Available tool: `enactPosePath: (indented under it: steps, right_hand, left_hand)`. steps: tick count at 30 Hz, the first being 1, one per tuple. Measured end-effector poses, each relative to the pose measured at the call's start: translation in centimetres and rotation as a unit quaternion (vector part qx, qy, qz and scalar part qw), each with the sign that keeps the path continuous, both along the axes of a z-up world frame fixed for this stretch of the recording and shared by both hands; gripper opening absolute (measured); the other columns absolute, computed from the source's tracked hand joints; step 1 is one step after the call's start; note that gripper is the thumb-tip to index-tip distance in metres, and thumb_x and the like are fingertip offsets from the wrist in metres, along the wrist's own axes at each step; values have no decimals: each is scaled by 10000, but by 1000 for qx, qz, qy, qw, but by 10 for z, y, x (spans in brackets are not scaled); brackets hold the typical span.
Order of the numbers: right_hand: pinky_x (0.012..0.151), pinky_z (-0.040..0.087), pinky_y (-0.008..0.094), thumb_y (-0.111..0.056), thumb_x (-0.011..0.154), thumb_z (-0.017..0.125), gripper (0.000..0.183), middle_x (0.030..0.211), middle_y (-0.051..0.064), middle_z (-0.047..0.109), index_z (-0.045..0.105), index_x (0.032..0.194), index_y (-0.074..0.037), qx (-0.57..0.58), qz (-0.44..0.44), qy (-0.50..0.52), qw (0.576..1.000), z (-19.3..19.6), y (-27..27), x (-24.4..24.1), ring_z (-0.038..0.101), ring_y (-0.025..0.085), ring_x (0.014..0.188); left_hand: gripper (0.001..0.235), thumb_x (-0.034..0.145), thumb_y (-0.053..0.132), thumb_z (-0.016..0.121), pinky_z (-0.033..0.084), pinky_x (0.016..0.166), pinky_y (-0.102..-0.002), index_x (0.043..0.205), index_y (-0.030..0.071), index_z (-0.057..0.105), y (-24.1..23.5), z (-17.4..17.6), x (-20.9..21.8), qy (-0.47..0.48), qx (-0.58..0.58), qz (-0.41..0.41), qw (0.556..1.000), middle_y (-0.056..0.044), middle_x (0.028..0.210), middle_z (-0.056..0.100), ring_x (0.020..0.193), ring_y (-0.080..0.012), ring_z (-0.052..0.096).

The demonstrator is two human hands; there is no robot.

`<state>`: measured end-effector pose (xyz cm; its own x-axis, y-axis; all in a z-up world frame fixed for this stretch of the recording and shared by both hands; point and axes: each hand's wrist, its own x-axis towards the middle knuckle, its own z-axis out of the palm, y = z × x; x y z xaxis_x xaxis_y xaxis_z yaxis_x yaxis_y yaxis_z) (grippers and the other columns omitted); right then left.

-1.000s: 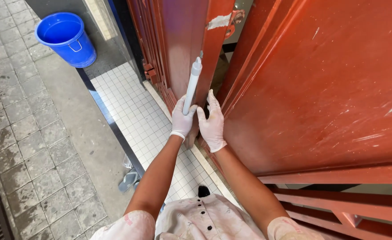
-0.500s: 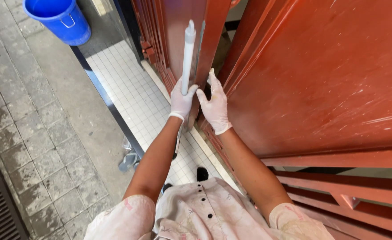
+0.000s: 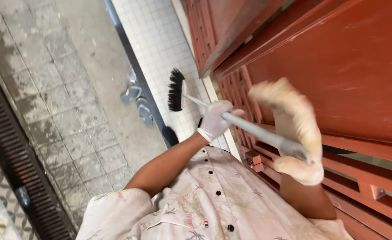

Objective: The person is sweeping the tiled floor and around a gate using a broom.

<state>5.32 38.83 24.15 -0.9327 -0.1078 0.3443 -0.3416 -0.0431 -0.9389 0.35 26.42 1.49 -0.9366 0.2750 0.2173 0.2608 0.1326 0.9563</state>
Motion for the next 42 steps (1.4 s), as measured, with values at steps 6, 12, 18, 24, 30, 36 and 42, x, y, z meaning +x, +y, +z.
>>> enactPosePath:
  steps: [6,12,18,24,30,36,42]
  right_hand:
    - [546,376,343,-513,907,650,502,594,1,498,507,681,-88,-53,51,-60,995,9,-20,35,437,152,559]
    - [531,359,342,-401,1034,498,501,563,19,458,422,649,-90,15,-67,-36,997,-40,-27,50,420,159,512]
    - [621,481,315,-1,914,628,262,678,101,541,488,695,19,81,-9,-41,996,-187,-45,56,552,214,622]
    - [643,484,338,-105,848,733,239,800,167,590,571,825,70,-13,33,-159,987,-200,-24,77,602,261,708]
    - [529,389,336,-227,1051,498,405,630,8,473,459,677,-75,-106,117,9,987,-77,21,51,448,147,547]
    - [499,405,332,-37,903,604,324,593,34,438,397,654,-55,83,-31,76,993,-105,25,57,444,170,510]
    - [560,395,368,-84,918,653,338,682,98,433,402,716,18,79,26,-4,997,-155,3,56,439,232,600]
  left_hand:
    - [408,891,339,784,445,625,-418,685,70,556,0,4,40,10,65,-8,998,-86,649,539,627,-280,553]
    - [359,915,356,744,498,706,-436,746,65,619,14,-45,48,-47,87,-140,985,-116,718,596,691,-312,604]
    - [318,934,357,678,521,736,-470,834,56,704,-63,-152,36,-134,-119,-185,966,-148,823,700,797,-350,677]
    - [201,849,298,717,545,740,-481,814,100,727,-116,-192,60,-124,-160,-99,974,-146,799,701,800,-377,688]
    - [372,845,462,729,534,710,-471,745,107,682,-4,-74,77,-80,-169,-204,961,-125,747,692,768,-351,689]
    - [263,862,405,693,573,755,-436,930,166,779,40,-125,65,-108,-127,-275,947,-98,835,737,791,-324,709]
    - [187,838,318,708,565,786,-445,906,182,817,-38,-196,45,-126,-212,-170,954,-134,860,745,847,-357,699]
